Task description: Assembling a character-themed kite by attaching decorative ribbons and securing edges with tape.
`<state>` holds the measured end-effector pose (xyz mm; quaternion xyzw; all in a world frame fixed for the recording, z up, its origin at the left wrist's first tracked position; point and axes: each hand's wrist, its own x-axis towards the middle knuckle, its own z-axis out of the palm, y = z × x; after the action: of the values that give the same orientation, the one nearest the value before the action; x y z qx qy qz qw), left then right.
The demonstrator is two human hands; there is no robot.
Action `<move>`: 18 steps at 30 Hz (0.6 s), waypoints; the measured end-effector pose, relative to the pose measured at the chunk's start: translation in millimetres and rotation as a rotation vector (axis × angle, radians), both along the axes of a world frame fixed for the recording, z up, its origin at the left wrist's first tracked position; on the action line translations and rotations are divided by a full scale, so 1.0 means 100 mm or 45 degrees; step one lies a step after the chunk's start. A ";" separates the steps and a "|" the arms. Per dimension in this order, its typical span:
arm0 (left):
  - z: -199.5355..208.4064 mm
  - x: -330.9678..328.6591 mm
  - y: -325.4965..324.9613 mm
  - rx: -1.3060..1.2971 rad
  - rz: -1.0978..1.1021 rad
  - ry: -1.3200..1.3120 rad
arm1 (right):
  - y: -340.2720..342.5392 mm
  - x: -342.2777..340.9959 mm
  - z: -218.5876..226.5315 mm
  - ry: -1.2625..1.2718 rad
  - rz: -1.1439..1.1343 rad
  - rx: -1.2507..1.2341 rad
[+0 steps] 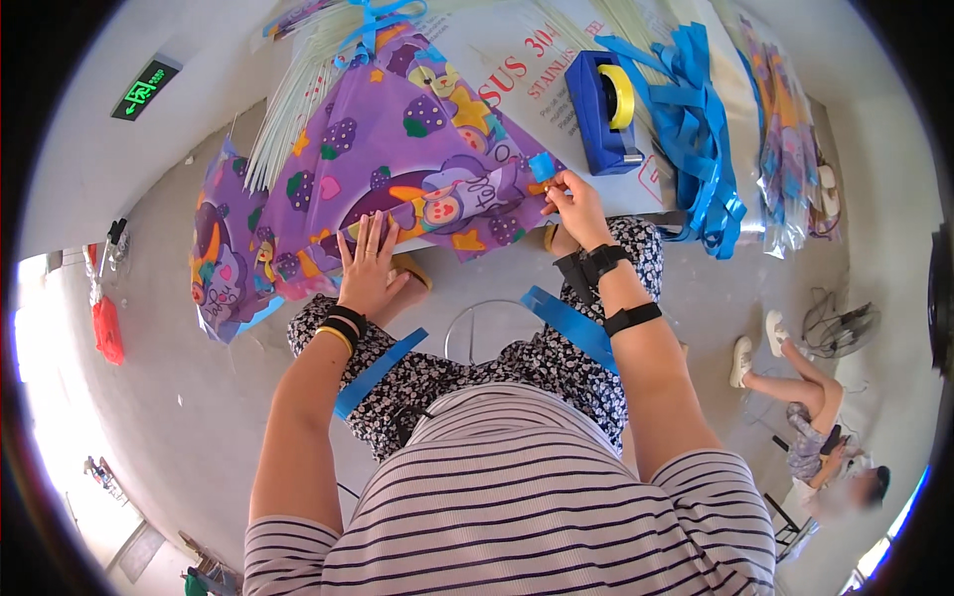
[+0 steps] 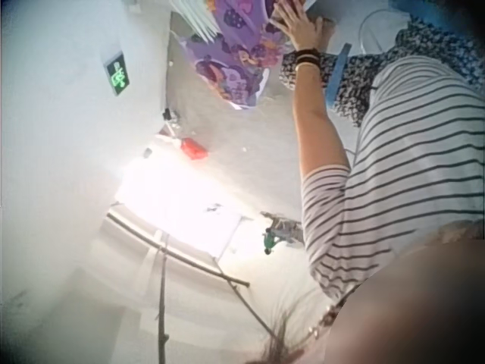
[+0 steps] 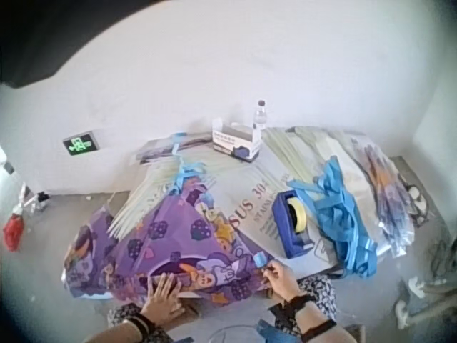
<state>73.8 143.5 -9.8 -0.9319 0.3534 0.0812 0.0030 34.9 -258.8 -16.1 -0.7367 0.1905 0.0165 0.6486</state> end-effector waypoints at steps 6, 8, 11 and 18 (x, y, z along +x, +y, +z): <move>0.00 -0.02 0.04 0.035 0.006 -0.009 | 0.30 -0.04 0.57 -0.129 -0.041 -0.853; 0.02 -0.01 0.02 0.034 0.001 0.002 | 0.67 -0.04 0.69 -0.527 0.303 -1.152; 0.03 -0.01 0.01 0.019 0.021 0.014 | 1.00 -0.03 0.48 -0.644 0.618 -1.282; 0.00 -0.05 0.04 -0.154 0.088 -0.065 | 1.01 -0.05 0.07 -0.415 0.723 -1.443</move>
<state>69.1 147.3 -10.1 -0.9438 0.3251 0.0362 -0.0471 30.1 -158.3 -9.2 -0.9792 -0.1329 -0.0277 0.1510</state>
